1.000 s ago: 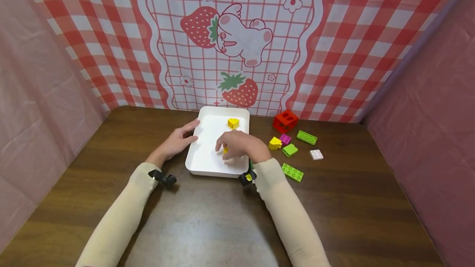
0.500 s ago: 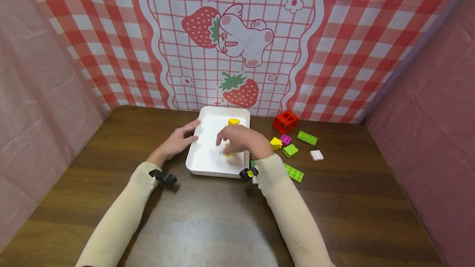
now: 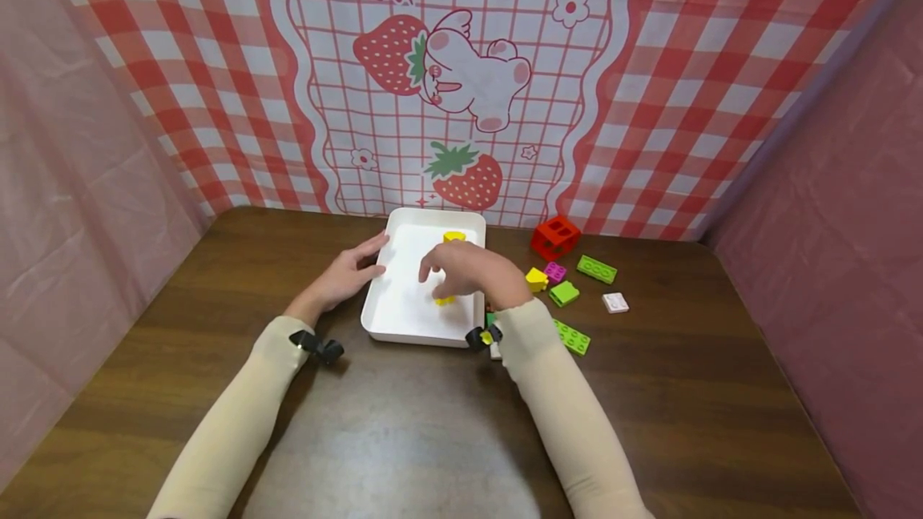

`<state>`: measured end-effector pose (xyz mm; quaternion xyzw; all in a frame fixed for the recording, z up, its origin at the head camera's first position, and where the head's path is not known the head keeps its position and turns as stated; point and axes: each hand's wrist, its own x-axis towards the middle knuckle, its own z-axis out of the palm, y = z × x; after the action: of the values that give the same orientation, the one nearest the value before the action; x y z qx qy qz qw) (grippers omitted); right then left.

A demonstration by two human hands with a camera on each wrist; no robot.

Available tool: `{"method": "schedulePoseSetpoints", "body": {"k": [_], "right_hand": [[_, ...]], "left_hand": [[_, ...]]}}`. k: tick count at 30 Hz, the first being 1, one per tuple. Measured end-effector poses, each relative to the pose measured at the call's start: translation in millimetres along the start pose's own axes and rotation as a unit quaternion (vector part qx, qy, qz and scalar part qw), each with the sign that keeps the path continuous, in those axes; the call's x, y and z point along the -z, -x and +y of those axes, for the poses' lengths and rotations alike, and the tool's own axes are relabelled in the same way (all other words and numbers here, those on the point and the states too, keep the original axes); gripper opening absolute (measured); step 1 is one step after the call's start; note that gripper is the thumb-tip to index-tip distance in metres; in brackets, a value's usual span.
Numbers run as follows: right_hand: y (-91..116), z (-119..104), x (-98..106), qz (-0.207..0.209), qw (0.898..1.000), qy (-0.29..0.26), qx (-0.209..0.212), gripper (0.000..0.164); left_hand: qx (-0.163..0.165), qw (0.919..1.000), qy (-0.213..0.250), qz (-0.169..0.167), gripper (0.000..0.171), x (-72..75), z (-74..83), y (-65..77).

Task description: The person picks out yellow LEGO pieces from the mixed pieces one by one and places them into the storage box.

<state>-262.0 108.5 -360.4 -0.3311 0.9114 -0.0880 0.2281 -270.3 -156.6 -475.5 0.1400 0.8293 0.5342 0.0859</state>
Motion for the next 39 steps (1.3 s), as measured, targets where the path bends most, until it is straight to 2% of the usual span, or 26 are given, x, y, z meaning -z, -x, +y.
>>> {"method": "schedulePoseSetpoints", "body": {"k": [7,16,21,29,39], "right_hand": [[2,2,-5,0.011,1.0,-0.006,0.001,0.034],[5,8,-11,0.055,0.998,-0.013,0.002,0.033],[13,12,-12,0.083,0.996,-0.011,-0.003,0.033],[27,24,-14,0.114,0.993,-0.016,-0.02,0.031],[42,35,-21,0.137,0.99,-0.01,-0.027,0.027]], "left_hand": [[0.0,1.0,-0.002,-0.001,0.068,-0.1,-0.8,0.3],[0.0,1.0,-0.01,0.001,0.068,0.8,-1.2,0.0],[0.002,0.9999,-0.011,0.0,0.068,0.8,-1.5,-0.4],[-0.014,0.9999,0.001,-0.001,0.068,0.7,-1.6,-1.5],[-0.007,1.0,-0.002,-0.004,0.068,0.0,1.0,0.6]]}}
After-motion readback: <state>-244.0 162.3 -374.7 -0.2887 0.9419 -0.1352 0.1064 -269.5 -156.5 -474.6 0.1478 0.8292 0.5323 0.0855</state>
